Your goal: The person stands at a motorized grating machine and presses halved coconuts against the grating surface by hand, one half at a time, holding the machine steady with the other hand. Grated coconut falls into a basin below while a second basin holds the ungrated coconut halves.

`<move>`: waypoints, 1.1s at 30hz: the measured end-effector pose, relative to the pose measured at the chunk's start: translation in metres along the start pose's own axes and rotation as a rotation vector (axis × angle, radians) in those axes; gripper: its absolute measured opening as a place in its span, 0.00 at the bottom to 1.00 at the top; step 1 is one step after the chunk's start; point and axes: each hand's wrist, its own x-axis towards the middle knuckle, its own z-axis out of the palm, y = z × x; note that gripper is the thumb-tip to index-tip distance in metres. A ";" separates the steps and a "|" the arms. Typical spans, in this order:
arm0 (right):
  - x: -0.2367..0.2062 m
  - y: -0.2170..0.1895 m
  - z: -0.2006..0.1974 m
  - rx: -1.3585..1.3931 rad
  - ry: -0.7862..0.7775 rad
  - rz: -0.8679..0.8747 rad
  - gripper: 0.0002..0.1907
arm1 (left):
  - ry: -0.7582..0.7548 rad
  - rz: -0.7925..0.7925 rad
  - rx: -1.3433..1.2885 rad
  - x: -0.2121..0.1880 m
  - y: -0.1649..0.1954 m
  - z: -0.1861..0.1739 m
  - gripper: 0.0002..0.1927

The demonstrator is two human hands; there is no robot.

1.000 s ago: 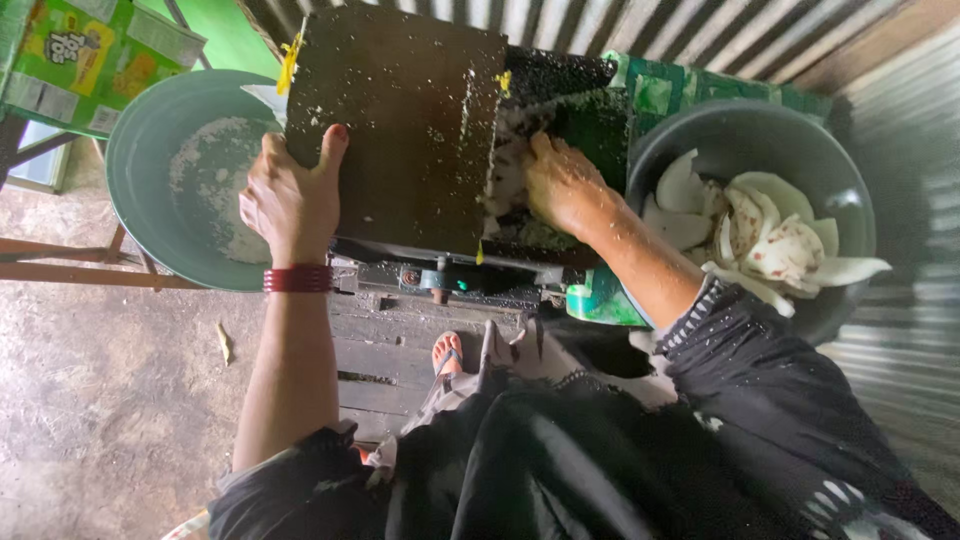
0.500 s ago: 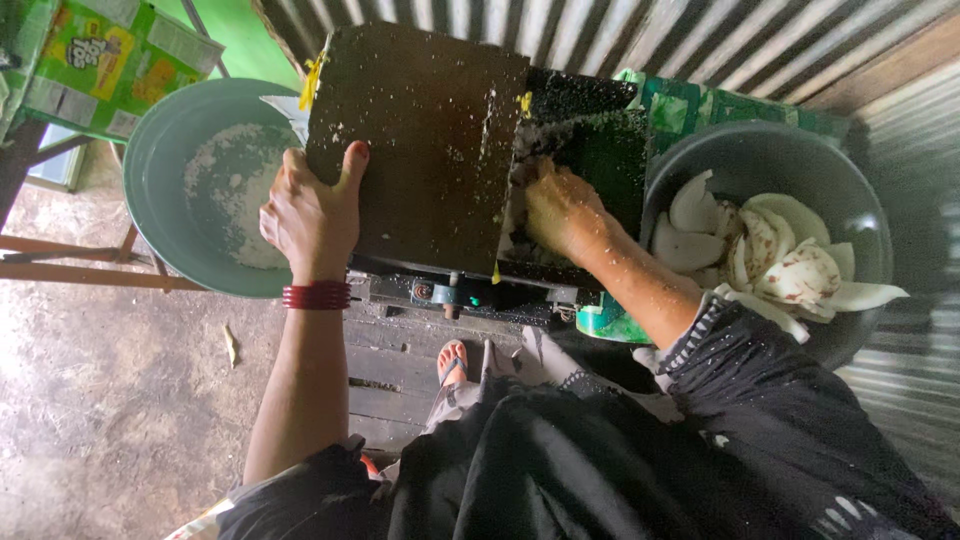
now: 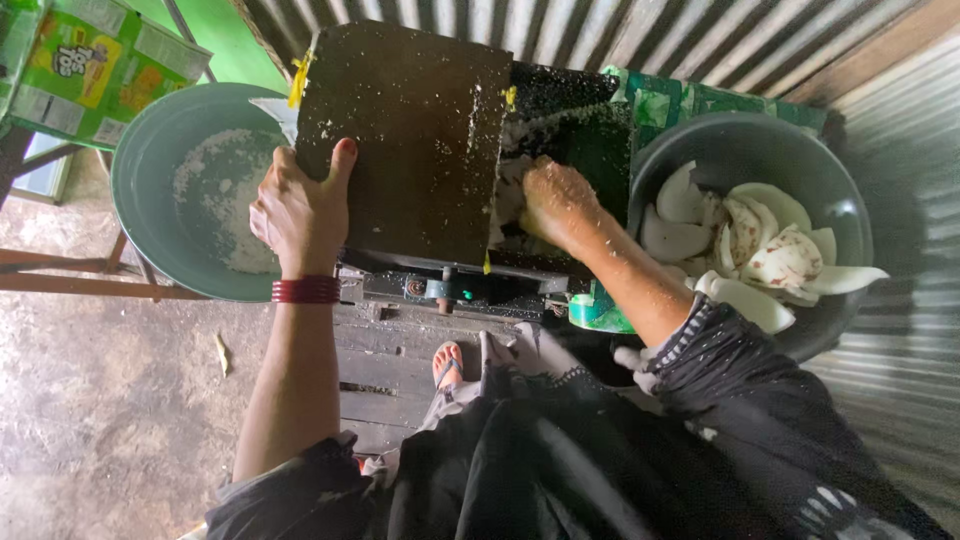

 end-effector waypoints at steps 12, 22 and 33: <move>0.006 -0.023 -0.017 0.106 -0.031 0.020 0.10 | 0.055 0.022 0.017 -0.001 0.003 0.004 0.36; 0.009 -0.024 -0.005 0.065 -0.006 -0.021 0.08 | 0.050 0.008 0.007 -0.003 0.005 0.004 0.36; 0.005 0.015 -0.003 -0.091 -0.170 -0.084 0.07 | 0.012 0.009 0.037 0.000 0.000 0.000 0.39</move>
